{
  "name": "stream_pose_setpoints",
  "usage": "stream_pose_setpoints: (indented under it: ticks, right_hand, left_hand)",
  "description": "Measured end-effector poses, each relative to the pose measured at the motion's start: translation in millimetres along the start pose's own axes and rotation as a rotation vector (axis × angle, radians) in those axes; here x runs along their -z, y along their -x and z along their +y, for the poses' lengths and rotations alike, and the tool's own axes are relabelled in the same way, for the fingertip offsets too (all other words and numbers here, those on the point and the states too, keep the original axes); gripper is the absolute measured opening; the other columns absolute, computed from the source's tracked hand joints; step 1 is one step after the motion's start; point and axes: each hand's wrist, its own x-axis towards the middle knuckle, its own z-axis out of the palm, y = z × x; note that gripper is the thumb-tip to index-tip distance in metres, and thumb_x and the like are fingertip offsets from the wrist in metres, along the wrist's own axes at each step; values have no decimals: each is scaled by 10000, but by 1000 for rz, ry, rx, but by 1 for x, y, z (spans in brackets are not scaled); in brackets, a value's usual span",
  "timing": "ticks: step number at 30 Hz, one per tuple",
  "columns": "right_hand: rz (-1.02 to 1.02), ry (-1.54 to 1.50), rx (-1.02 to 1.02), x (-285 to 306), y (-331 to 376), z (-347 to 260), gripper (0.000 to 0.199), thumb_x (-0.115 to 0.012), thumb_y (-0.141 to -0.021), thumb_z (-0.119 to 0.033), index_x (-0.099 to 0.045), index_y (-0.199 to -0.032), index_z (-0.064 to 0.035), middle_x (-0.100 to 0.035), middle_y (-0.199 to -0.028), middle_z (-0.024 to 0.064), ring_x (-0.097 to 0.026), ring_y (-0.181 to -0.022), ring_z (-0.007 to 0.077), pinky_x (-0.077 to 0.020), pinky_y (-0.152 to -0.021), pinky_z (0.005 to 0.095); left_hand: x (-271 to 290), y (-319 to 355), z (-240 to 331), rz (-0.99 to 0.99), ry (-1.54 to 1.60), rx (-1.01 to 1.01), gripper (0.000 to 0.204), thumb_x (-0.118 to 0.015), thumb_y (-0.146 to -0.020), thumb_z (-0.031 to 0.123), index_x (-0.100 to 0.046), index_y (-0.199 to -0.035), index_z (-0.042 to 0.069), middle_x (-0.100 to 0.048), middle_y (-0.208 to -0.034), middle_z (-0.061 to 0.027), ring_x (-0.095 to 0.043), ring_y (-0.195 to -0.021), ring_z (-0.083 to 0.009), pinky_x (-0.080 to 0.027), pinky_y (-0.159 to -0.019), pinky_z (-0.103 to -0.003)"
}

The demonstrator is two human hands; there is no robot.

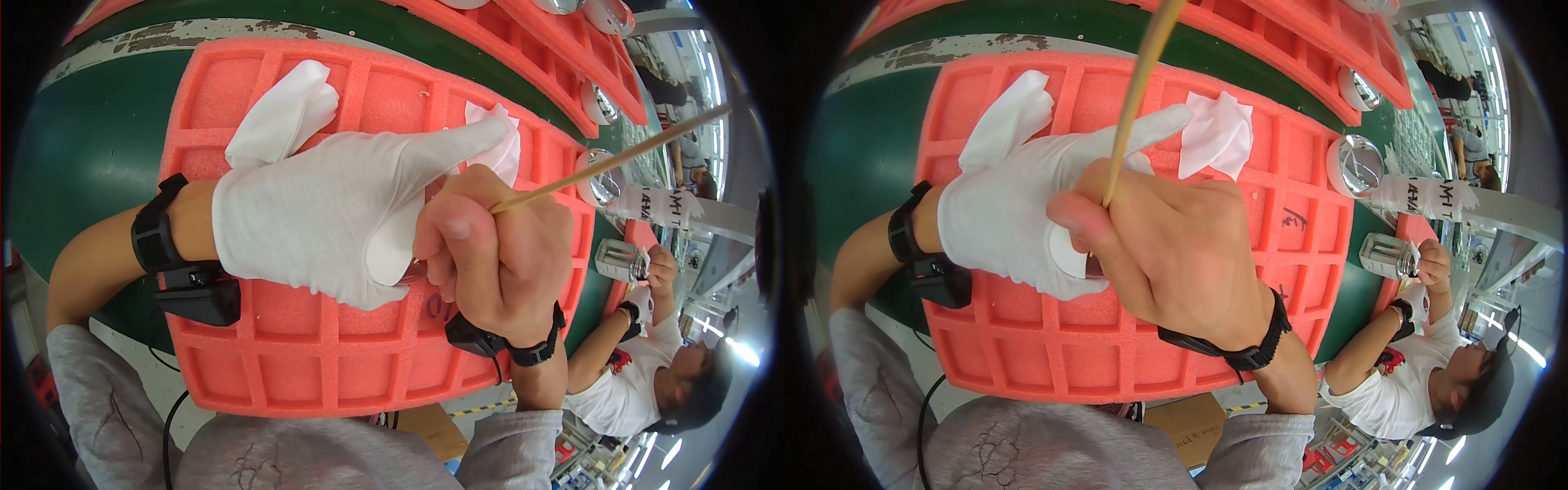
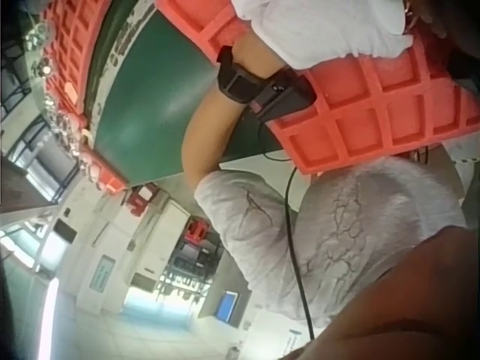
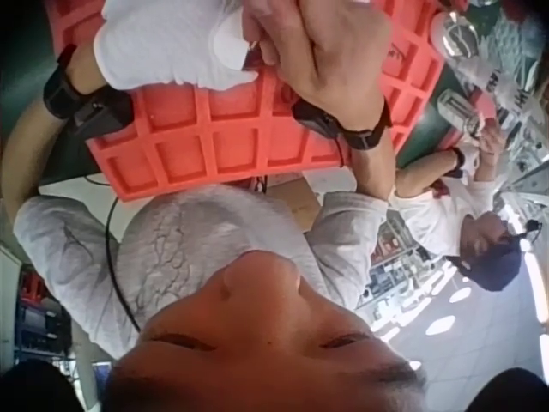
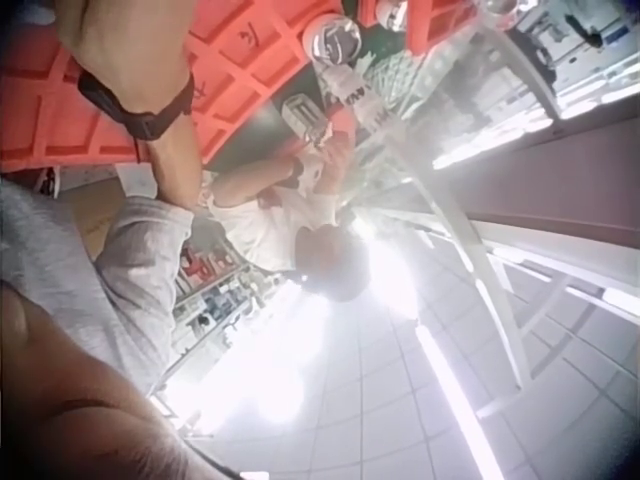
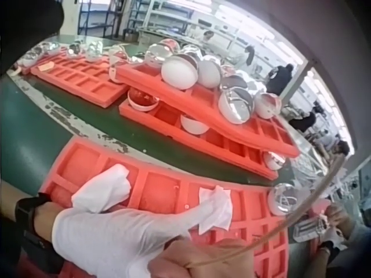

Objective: The person cleans a cosmetic container by scraping the edges with a wooden stick and wiping the surface with a cloth, then places a small white ring onto the container and wipes it again.

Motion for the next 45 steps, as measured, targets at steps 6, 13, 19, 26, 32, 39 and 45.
stream_pose_setpoints:
  ticks: [6, 13, 19, 26, 32, 39, 45]
  right_hand:
    - [148, -220, -381, 0, -2, -10, 372, -389, -1071, -119, -571, -775, 15, -573, -543, 46, -456, -361, 68, -336, -374, 217]
    - [-20, 4, 17, 4, 0, 1, 334, -376, -1067, -94, -570, -822, 24, -575, -546, 52, -453, -362, 70, -339, -376, 221]
    - [133, -189, -196, -2, 0, -7, 304, -401, -1050, -67, -569, -813, 26, -592, -582, 67, -462, -367, 81, -338, -362, 237]
    - [55, -53, 37, 1, 2, 1, 304, -427, -1059, -101, -550, -816, 33, -593, -594, 83, -446, -361, 66, -319, -349, 243]
    - [163, -252, -358, -3, 2, -7, 310, -428, -1058, -96, -535, -791, 19, -598, -590, 93, -453, -363, 69, -310, -354, 229]
    - [-45, 93, 156, 6, -4, -2, 314, -405, -1065, -108, -539, -809, 14, -583, -571, 81, -464, -363, 92, -323, -366, 223]
    - [202, -152, -275, -7, 0, -7, 330, -396, -1064, -110, -547, -792, 1, -573, -552, 56, -484, -369, 109, -348, -379, 232]
  left_hand:
    - [0, -1, -5, -46, -144, 2, 590, -776, -678, 121, -546, -1219, 71, -619, -797, -68, -605, -723, -274, -492, -667, -355]
    - [-4, 2, -1, 112, -15, -118, 452, -775, -663, 123, -626, -1085, 61, -642, -863, -73, -604, -740, -273, -495, -667, -367]
    - [2, 1, 0, 36, -203, -21, 517, -770, -679, 150, -605, -1162, 66, -641, -870, -88, -607, -744, -280, -496, -673, -367]
    - [0, 1, -2, -37, -31, 13, 434, -759, -685, 142, -638, -1094, 65, -642, -863, -107, -608, -745, -292, -502, -673, -362]
    - [3, 1, -2, -58, -94, 65, 695, -741, -671, 114, -509, -1325, 78, -655, -867, -95, -627, -760, -267, -512, -687, -367]
    - [-2, 2, -4, 12, -109, -112, 1001, -718, -683, 83, -234, -1559, 93, -647, -888, -106, -636, -766, -280, -508, -672, -361]
    - [2, 2, -8, -71, -139, -11, 911, -722, -737, 58, -260, -1522, 74, -605, -903, -154, -638, -763, -310, -496, -631, -372]
